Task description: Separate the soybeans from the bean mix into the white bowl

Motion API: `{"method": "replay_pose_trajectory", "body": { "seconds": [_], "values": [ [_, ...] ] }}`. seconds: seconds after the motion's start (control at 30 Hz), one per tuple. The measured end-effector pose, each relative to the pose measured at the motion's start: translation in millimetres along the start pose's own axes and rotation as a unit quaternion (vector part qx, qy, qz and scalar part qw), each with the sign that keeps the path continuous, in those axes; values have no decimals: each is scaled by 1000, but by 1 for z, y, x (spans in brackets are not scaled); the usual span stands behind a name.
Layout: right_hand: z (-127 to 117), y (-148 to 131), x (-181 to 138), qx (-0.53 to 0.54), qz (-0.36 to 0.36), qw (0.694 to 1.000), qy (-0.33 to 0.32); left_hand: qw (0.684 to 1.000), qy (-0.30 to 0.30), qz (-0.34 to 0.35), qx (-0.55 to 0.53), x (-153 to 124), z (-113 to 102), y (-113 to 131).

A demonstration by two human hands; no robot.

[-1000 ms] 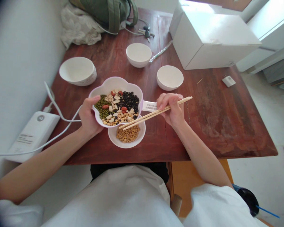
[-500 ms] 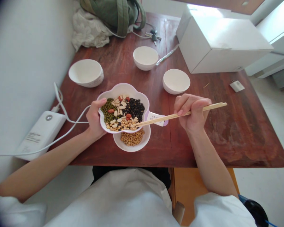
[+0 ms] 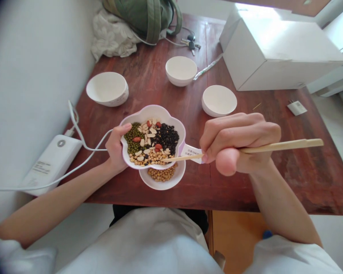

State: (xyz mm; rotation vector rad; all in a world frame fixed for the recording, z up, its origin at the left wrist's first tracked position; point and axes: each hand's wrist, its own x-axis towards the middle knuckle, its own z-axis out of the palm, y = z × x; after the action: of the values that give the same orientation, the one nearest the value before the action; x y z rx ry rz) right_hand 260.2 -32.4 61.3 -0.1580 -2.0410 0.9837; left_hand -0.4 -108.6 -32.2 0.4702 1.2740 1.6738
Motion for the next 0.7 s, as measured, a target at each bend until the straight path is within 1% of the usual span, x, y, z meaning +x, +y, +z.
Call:
{"method": "replay_pose_trajectory", "body": {
  "seconds": [0.03, 0.1, 0.2, 0.23, 0.3, 0.43, 0.5, 0.63, 0.7],
  "values": [
    [-1, -1, 6, -3, -23, 999, -22, 1000, -4, -4, 1, 0, 1, 1],
    [-1, -2, 17, -22, -36, 997, -65, 1000, -17, -12, -2, -1, 3, 4],
    [0, -3, 27, -15, -87, 992, -91, 999, -36, -22, -18, -3, 5, 8],
    [0, -3, 29, -15, -100, 991, -91, 999, -40, -24, -22, -3, 5, 8],
    [1, -4, 29, -30, -100, 990, -96, 998, -40, -35, -26, -4, 5, 8],
    [2, -7, 27, -50, -95, 989, -105, 999, 1, -26, -22, -5, 6, 6],
    [3, -6, 27, -50, -90, 989, -108, 1000, 8, -20, -22, -5, 8, 6],
    [5, 0, 26, -30, -86, 992, -92, 1000, 24, -12, -14, -5, 12, 8],
    [5, 3, 26, -19, -79, 994, -79, 999, 8, -27, -17, -6, 13, 10]
  ]
}}
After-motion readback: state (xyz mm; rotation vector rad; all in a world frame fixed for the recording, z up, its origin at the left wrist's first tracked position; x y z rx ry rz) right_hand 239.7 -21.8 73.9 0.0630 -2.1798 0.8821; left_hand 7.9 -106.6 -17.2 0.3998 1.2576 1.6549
